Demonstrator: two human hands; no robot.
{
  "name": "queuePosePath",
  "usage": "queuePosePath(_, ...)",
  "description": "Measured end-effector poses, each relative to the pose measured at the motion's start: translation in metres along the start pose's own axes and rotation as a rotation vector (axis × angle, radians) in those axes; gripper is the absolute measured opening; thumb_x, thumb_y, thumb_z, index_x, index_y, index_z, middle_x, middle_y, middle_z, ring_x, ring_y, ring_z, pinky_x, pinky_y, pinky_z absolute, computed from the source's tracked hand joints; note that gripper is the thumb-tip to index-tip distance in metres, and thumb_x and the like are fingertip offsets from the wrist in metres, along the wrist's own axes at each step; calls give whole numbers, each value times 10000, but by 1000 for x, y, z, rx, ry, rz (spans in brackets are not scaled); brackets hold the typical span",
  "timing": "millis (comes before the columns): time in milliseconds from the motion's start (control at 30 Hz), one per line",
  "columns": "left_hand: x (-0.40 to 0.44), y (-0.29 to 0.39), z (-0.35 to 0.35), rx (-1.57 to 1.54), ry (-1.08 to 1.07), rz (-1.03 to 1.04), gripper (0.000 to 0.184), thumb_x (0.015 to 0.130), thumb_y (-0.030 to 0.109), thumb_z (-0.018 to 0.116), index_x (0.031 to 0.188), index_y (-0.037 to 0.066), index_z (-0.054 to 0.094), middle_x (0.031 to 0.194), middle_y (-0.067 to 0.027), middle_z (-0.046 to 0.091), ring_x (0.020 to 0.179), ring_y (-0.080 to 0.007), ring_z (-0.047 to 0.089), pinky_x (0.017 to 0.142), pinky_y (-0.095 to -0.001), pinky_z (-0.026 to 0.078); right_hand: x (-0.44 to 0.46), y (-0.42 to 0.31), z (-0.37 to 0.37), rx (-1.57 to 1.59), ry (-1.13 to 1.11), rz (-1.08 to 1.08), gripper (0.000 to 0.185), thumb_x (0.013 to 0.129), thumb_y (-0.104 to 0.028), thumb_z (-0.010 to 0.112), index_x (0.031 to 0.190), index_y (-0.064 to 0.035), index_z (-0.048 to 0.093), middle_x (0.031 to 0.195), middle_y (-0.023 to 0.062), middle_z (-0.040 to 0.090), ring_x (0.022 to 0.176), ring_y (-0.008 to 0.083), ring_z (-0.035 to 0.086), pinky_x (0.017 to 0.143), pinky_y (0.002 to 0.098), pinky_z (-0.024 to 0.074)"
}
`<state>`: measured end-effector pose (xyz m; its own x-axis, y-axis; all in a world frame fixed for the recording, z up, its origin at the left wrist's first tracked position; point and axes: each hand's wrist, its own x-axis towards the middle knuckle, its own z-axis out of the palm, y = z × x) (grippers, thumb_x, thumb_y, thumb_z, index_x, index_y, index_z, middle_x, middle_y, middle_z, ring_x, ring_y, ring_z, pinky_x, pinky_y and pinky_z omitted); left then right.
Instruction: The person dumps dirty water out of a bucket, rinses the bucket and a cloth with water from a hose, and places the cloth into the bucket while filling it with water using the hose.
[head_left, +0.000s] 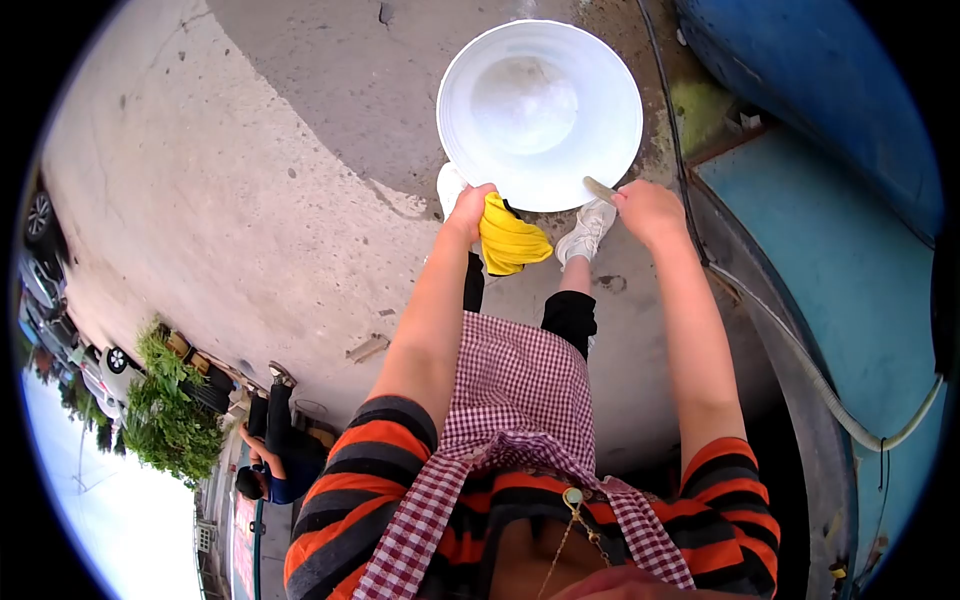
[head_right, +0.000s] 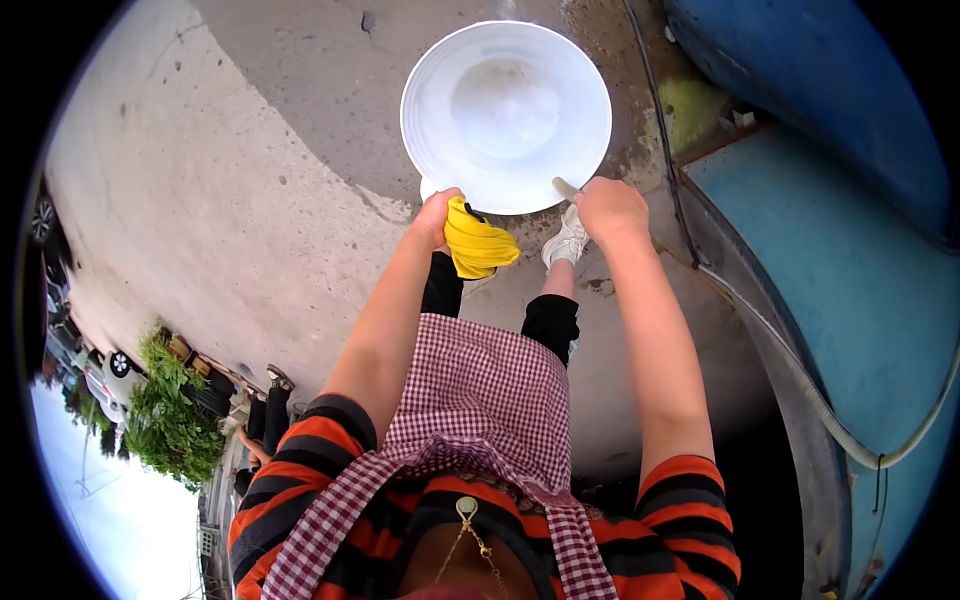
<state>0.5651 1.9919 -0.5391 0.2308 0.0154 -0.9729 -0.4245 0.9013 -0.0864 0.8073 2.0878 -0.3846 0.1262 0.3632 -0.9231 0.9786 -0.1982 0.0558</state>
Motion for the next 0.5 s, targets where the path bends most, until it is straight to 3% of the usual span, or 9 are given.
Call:
queuePosePath(133,-3,-11,-5,-9,20,10,504,695,92,527,1175,13,393,1001,-116,529,868,-260,540,744,-381,460,-4,9,-12,-54,21,37,273,830,-311,518,925,-93,651,921,122,634,867,308,596,758,391,465)
queuePosePath(267,-11,-12,7,-58,32,167,529,677,117,567,1160,13,378,1043,-120,500,910,-260,519,780,-376,448,-11,-4,10,100,-85,-268,254,825,-308,505,976,-154,640,912,91,632,864,294,588,762,395,465)
queuePosePath(367,-21,-1,25,-78,113,284,560,668,157,612,1146,1,364,1056,-136,479,931,-251,508,801,-368,440,-13,-10,34,227,75,-205,291,837,-305,494,1025,-122,618,933,126,620,860,309,580,749,398,451)
queuePosePath(400,-27,8,30,-52,124,337,572,665,173,627,1140,-5,361,1055,-143,475,934,-247,506,805,-365,437,-15,-12,30,234,36,-143,307,839,-309,496,1067,-133,601,957,128,616,877,311,576,756,394,451)
queuePosePath(500,-52,37,40,144,253,475,642,649,247,699,1115,-39,362,1030,-148,469,932,-220,496,802,-329,429,-16,3,37,329,210,-70,262,858,-292,448,994,-134,607,926,115,619,856,309,575,736,414,453)
